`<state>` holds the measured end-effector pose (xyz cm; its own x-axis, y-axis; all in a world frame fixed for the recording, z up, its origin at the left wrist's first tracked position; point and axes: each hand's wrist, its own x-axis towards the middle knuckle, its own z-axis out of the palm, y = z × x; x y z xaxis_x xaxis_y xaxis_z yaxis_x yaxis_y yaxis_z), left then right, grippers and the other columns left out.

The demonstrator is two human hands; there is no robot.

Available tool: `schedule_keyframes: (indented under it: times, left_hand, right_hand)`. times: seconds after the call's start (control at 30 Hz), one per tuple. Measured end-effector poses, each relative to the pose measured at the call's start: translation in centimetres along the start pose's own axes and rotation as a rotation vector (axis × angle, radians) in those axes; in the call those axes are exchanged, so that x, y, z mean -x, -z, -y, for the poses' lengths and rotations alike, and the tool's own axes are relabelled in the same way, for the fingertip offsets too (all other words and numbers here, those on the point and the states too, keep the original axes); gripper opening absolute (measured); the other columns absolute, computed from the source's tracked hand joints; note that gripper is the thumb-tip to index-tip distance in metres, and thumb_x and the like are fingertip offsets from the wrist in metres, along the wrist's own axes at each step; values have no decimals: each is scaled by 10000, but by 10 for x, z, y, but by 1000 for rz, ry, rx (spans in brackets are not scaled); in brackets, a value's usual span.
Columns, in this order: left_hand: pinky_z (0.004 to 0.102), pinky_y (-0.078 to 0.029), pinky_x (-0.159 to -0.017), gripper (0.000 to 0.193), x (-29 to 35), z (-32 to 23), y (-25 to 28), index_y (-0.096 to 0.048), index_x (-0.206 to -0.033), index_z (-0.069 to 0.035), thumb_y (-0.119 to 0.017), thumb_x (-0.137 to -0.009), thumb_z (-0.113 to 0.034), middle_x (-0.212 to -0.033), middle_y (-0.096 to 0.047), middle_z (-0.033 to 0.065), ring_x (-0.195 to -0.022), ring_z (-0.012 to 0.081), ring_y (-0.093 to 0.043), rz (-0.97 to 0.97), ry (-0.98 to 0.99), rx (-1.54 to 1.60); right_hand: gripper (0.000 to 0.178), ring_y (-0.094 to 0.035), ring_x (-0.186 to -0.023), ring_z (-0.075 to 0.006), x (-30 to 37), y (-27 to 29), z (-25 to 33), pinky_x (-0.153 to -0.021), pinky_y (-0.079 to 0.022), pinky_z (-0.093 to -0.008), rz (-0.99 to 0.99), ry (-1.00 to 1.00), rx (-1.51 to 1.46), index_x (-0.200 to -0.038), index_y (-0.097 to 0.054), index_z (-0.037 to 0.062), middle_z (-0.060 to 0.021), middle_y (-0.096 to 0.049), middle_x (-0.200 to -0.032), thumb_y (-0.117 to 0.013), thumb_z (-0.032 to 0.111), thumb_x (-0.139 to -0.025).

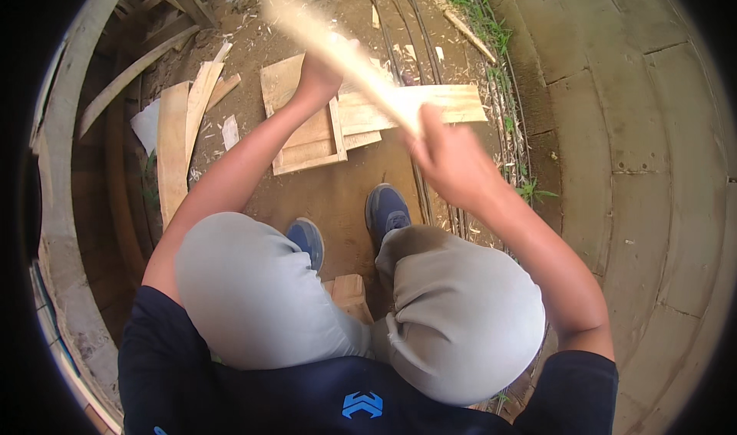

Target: The person sits on the ground and assembles a small wooden frame by hand. They pick up and position several wooden pieces, aligning them to form a rectangular structure.

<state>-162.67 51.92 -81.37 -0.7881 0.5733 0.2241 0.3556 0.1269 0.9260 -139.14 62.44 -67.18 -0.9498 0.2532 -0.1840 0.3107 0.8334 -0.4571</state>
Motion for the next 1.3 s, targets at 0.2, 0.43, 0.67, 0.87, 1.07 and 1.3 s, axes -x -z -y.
schedule_keyframes:
  times: [0.2, 0.43, 0.67, 0.87, 1.07, 1.3]
  left_hand:
    - [322, -403, -586, 366, 8, 6, 1, -506, -737, -31, -643, -987, -262, -643, -471, -14, -627, 92, -428, -95, 102, 71]
    - [342, -459, -626, 376, 8, 6, -4, -590, -819, -26, -653, -970, -364, -685, -591, 53, -651, 160, -564, -64, 99, 71]
    - [341, -470, -663, 343, 11, 2, 6, -630, -884, 3, -668, -957, -330, -728, -638, 77, -700, 148, -592, -18, 129, 86]
    - [334, -474, -653, 223, 1, 20, 4, -655, -898, 36, -651, -922, -186, -743, -662, 82, -710, 136, -609, 23, 113, 139]
    - [320, -449, -620, 303, -3, 16, 2, -612, -781, 13, -647, -957, -232, -700, -609, 21, -678, 100, -563, 47, 26, 194]
    - [298, -371, -587, 414, 3, 6, 5, -521, -703, -50, -645, -985, -327, -630, -468, -47, -615, 68, -426, 36, 104, 176]
  right_hand:
    - [275, -478, -495, -94, -12, 62, 40, -423, -354, -282, -544, 191, -528, -1003, -490, 61, -30, -525, -646, -592, 316, -1023]
    - [236, -392, -524, -11, -2, 105, 24, -424, -289, -200, -554, 121, -448, -1031, -524, 67, 48, -479, -688, -553, 301, -1049]
    - [400, -628, -650, -335, 1, 54, 13, -642, -468, -445, -17, -42, -158, -1303, -488, 27, -213, -653, -774, -576, 287, -1011]
    - [399, -566, -646, -342, -2, 34, 1, -663, -446, -450, 168, -170, -153, -1282, -433, 47, -205, -590, -737, -594, 271, -993]
    - [510, -544, -666, -172, -3, 17, -21, -647, -442, -367, 172, -104, -485, -1375, -437, 58, -105, -596, -783, -566, 136, -888]
    - [470, -630, -669, -267, -5, 48, 15, -668, -502, -378, -221, -7, -267, -1225, -497, 10, -171, -627, -829, -616, 143, -790]
